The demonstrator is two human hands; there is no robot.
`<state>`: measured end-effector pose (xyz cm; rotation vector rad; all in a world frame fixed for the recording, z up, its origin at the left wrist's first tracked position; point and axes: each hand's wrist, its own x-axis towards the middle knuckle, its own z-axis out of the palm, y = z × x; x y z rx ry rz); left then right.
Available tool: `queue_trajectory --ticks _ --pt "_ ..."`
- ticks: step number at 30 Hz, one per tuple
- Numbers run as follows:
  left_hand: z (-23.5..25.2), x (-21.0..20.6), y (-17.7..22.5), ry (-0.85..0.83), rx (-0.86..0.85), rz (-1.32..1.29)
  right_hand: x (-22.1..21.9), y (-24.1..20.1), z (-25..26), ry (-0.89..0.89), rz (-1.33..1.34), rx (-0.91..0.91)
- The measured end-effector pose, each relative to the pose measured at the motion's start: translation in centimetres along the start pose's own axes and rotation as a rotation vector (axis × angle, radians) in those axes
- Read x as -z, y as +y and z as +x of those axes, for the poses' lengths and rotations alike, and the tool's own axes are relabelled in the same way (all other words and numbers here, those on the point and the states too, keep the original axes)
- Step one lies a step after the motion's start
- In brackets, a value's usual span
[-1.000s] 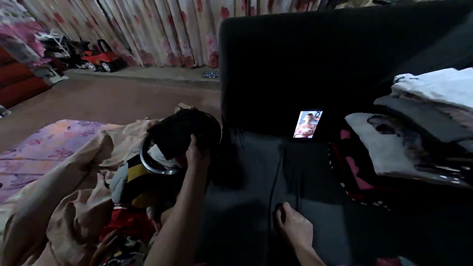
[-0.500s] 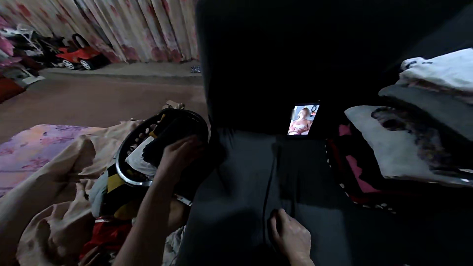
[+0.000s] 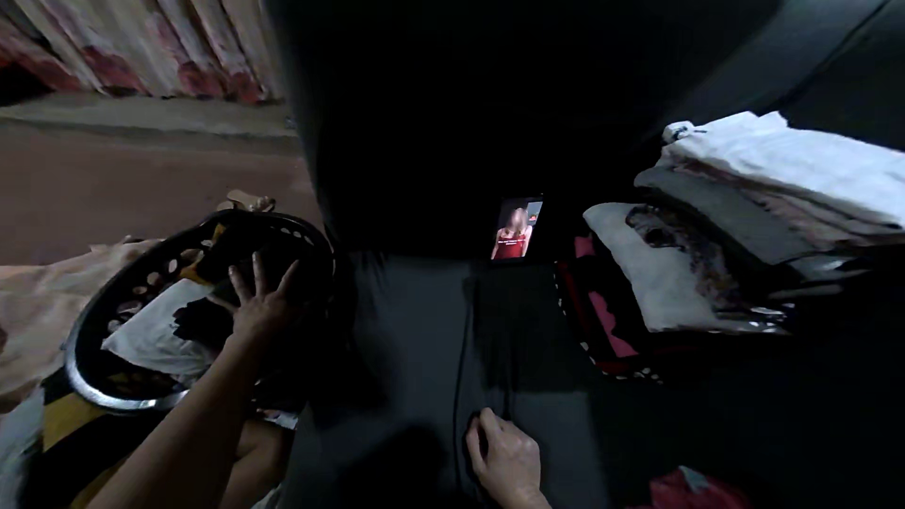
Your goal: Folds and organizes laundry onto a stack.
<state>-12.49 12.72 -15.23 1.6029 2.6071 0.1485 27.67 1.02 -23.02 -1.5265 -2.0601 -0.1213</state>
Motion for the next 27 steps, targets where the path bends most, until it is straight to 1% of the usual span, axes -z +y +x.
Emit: queue_trajectory --ticks 2,4,6,8,9,10,13,14,15,16,17,19,20,22,24,26,27 --pt "-0.3 0.3 -0.1 -0.019 0.006 -0.029 0.2 -0.2 -0.1 -0.027 0.009 -0.012" --pt "-0.9 1.2 -0.6 -0.074 -0.009 -0.057 0.7 -0.4 0.0 -0.069 0.028 -0.029" --pt "-1.6 2.6 -1.2 -0.155 -0.028 -0.112 1.7 -0.7 0.2 -0.17 0.064 -0.073" --pt "-3.6 4.9 -1.0 -0.243 -0.045 -0.147 2.9 -1.1 0.6 -0.342 0.094 -0.132" --pt "-5.3 6.1 -0.4 -0.252 -0.069 -0.168 3.6 -1.2 1.0 -0.44 0.103 -0.159" --pt "-7.5 7.2 0.5 -0.223 -0.106 -0.212 4.1 -1.3 1.4 -0.517 0.105 -0.175" --pt "-15.8 9.0 3.4 -0.135 -0.277 -0.429 6.3 -1.6 3.8 -0.81 0.157 -0.275" --pt "-18.7 9.0 4.2 -0.14 -0.322 -0.51 6.9 -1.5 4.5 -0.82 0.221 -0.339" --pt "-21.7 9.0 4.9 -0.162 -0.357 -0.578 7.6 -1.3 5.1 -0.77 0.317 -0.425" --pt "-24.6 9.0 5.5 -0.208 -0.387 -0.648 8.5 -1.0 5.8 -0.671 0.437 -0.51" --pt "-27.1 8.9 5.9 -0.26 -0.418 -0.72 9.7 -0.6 6.6 -0.535 0.541 -0.566" --pt "-30.7 8.0 6.4 -0.344 -0.427 -0.882 13.9 0.3 8.6 -0.286 0.674 -0.605" --pt "-31.9 7.2 6.5 -0.364 -0.418 -0.953 16.3 1.0 9.5 -0.159 0.735 -0.592" --pt "-33.4 5.5 6.7 -0.368 -0.411 -1.032 20.4 3.3 11.5 0.09 0.811 -0.582" --pt "-33.8 4.5 7.1 -0.361 -0.42 -1.03 23.9 5.8 14.0 0.326 0.897 -0.637" --pt "-33.5 4.3 7.8 -0.385 -0.427 -1.037 27.0 7.9 16.1 0.442 1.018 -0.714" --pt "-33.3 4.2 8.1 -0.399 -0.42 -1.05 28.1 8.8 16.9 0.47 1.009 -0.72"
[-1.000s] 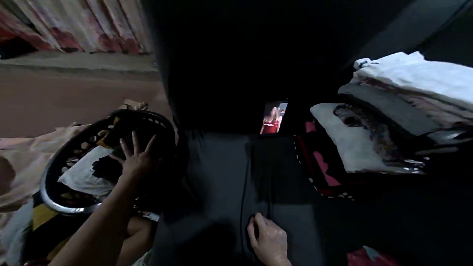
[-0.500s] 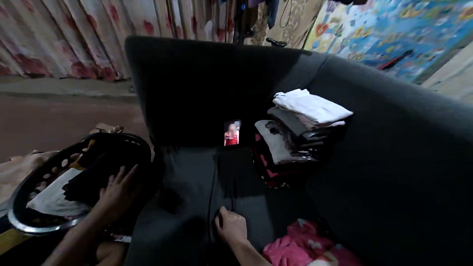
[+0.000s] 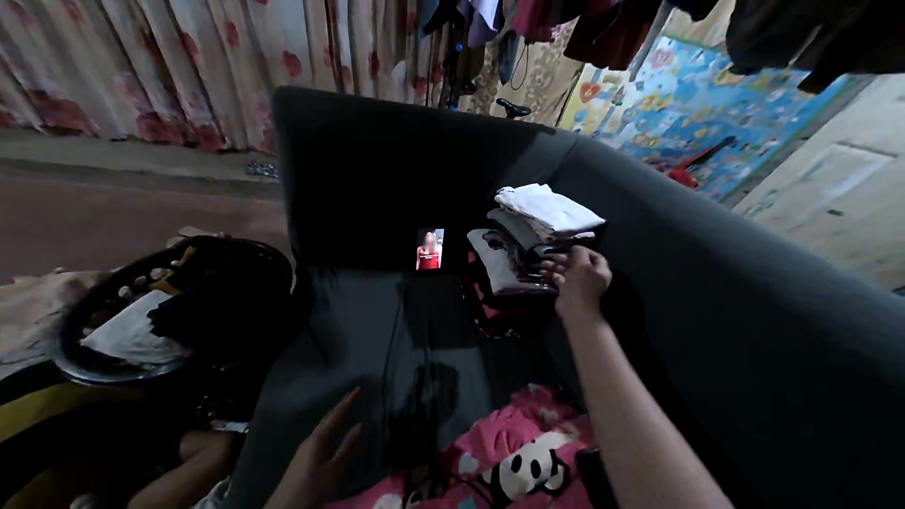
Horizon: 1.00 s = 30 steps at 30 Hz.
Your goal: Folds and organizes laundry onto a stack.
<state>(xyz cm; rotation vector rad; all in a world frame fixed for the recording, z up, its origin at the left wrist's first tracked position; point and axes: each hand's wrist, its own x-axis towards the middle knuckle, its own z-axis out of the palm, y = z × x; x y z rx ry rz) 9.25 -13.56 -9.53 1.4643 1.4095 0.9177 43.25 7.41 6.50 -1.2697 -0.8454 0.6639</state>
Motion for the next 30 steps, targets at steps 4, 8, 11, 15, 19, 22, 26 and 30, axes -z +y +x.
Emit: queue_trajectory --ticks 4,8,11,15,19,22,26,30 --pt "1.0 -0.8 -0.2 -0.016 0.028 -0.037 0.9 -2.5 3.4 -0.058 -0.594 0.43" --pt "1.2 -1.2 0.1 -0.08 0.017 -0.008 -0.6 -3.8 5.7 -0.315 -1.132 0.616" --pt "1.1 -1.1 0.8 -0.092 0.031 0.006 -1.0 -2.7 8.1 -0.403 -1.316 0.582" --pt "1.1 -0.7 1.2 -0.099 0.054 -0.009 -1.3 -2.3 9.0 -0.402 -1.358 0.542" --pt "1.3 -0.8 1.0 -0.104 0.033 -0.023 -1.7 -3.6 9.9 -0.401 -1.41 0.467" --pt "1.5 -0.9 1.1 -0.119 0.035 -0.033 -1.7 -4.3 10.7 -0.41 -1.465 0.426" --pt "1.6 -0.9 1.1 -0.132 0.047 -0.025 -1.8 -4.5 10.9 -0.38 -1.462 0.436" --pt "1.7 -1.1 0.9 -0.142 0.053 -0.053 -1.7 -5.3 10.6 -0.377 -1.411 0.427"
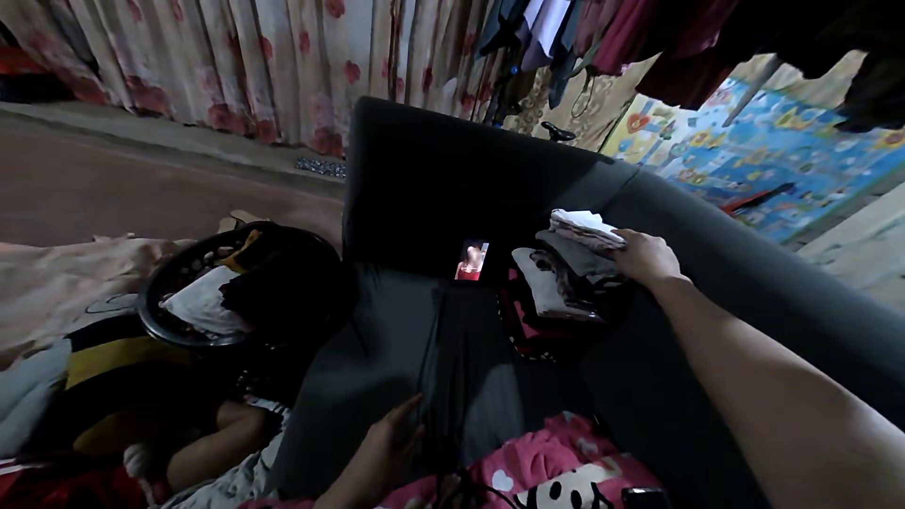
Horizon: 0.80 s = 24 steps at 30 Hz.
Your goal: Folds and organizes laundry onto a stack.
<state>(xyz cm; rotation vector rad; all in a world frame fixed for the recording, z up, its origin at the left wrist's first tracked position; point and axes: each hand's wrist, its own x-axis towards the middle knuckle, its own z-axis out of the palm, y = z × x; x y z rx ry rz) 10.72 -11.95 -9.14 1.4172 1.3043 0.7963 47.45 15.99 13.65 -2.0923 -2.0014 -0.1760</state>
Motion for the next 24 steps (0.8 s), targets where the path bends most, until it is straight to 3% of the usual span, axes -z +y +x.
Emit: queue_trajectory --ticks 8,14,18,24 --pt "0.0 0.1 -0.1 -0.001 0.004 -0.02 3.2 -1.3 -1.4 0.054 -0.062 -0.061" --pt "-0.2 -0.2 0.1 -0.034 0.064 0.008 -1.6 0.5 -0.5 -0.013 -0.053 0.165" --pt "-0.1 -0.1 0.0 -0.03 0.059 0.025 -3.0 1.1 0.6 0.01 0.033 0.127" --pt "0.3 -0.2 0.2 -0.058 0.057 0.007 -1.3 0.6 0.9 0.017 -0.091 0.132"
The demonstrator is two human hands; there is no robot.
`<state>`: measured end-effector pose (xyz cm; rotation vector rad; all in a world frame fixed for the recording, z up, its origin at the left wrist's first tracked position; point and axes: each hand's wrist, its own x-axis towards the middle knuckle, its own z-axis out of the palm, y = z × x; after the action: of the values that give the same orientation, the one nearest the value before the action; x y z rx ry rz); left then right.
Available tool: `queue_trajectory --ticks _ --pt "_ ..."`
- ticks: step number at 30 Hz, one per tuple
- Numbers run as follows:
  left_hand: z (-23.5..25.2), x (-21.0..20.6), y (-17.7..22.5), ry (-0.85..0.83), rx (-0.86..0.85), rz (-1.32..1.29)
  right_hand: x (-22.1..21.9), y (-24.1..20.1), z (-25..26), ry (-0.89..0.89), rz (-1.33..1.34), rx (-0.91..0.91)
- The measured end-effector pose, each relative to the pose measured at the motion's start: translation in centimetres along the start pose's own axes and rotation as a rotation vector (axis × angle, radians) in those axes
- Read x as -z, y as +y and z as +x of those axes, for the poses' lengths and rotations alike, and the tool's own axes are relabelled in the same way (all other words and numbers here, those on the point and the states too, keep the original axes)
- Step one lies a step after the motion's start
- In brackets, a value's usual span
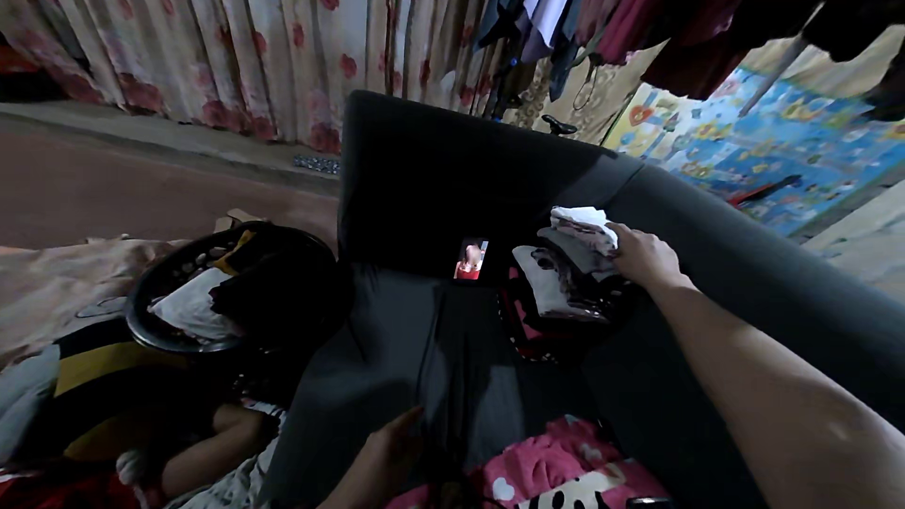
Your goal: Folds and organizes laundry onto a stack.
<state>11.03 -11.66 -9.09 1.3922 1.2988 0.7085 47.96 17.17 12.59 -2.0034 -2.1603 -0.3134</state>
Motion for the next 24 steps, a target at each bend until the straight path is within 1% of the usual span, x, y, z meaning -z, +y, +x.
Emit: queue_trajectory --ticks 2,4,6,8,10,12,15,17,19,21,23,24 --pt "-0.1 0.1 -0.2 0.009 -0.019 -0.027 1.3 -0.5 -0.1 0.005 0.014 -0.081" --pt "-0.2 0.2 -0.2 0.018 -0.032 -0.04 2.9 -0.9 0.0 0.05 0.036 -0.144" --pt "-0.2 0.4 -0.2 0.016 -0.042 -0.057 4.6 -1.1 0.2 0.119 0.039 -0.156" --pt "-0.1 0.4 -0.2 0.011 -0.044 -0.103 6.8 -1.3 0.3 0.206 0.049 -0.103" --pt "0.0 0.2 -0.3 -0.011 -0.052 -0.195 10.0 -2.8 -0.5 0.224 0.075 -0.055" --pt "-0.2 0.0 0.0 -0.056 -0.055 -0.327 12.7 -4.7 -1.4 0.232 0.069 0.036" --pt "-0.7 -0.6 0.7 -0.174 -0.049 -0.58 14.7 -8.0 -3.5 0.213 0.092 0.242" --pt "-1.3 -1.4 1.2 -0.265 -0.033 -0.808 14.8 -11.1 -6.5 0.152 0.126 0.424" --pt "-1.9 -2.1 1.8 -0.305 0.003 -1.026 13.5 -13.9 -10.2 0.116 0.177 0.664" --pt "-2.0 -2.4 1.7 -0.325 -0.023 -1.19 11.2 -16.1 -13.7 0.059 0.18 0.904" --pt "-2.2 -2.3 1.2 -0.381 -0.138 -1.339 8.7 -18.1 -17.5 0.04 0.18 1.112" --pt "-2.5 -2.1 1.7 -0.417 -0.215 -1.355 7.6 -18.8 -19.3 0.042 0.189 1.185"
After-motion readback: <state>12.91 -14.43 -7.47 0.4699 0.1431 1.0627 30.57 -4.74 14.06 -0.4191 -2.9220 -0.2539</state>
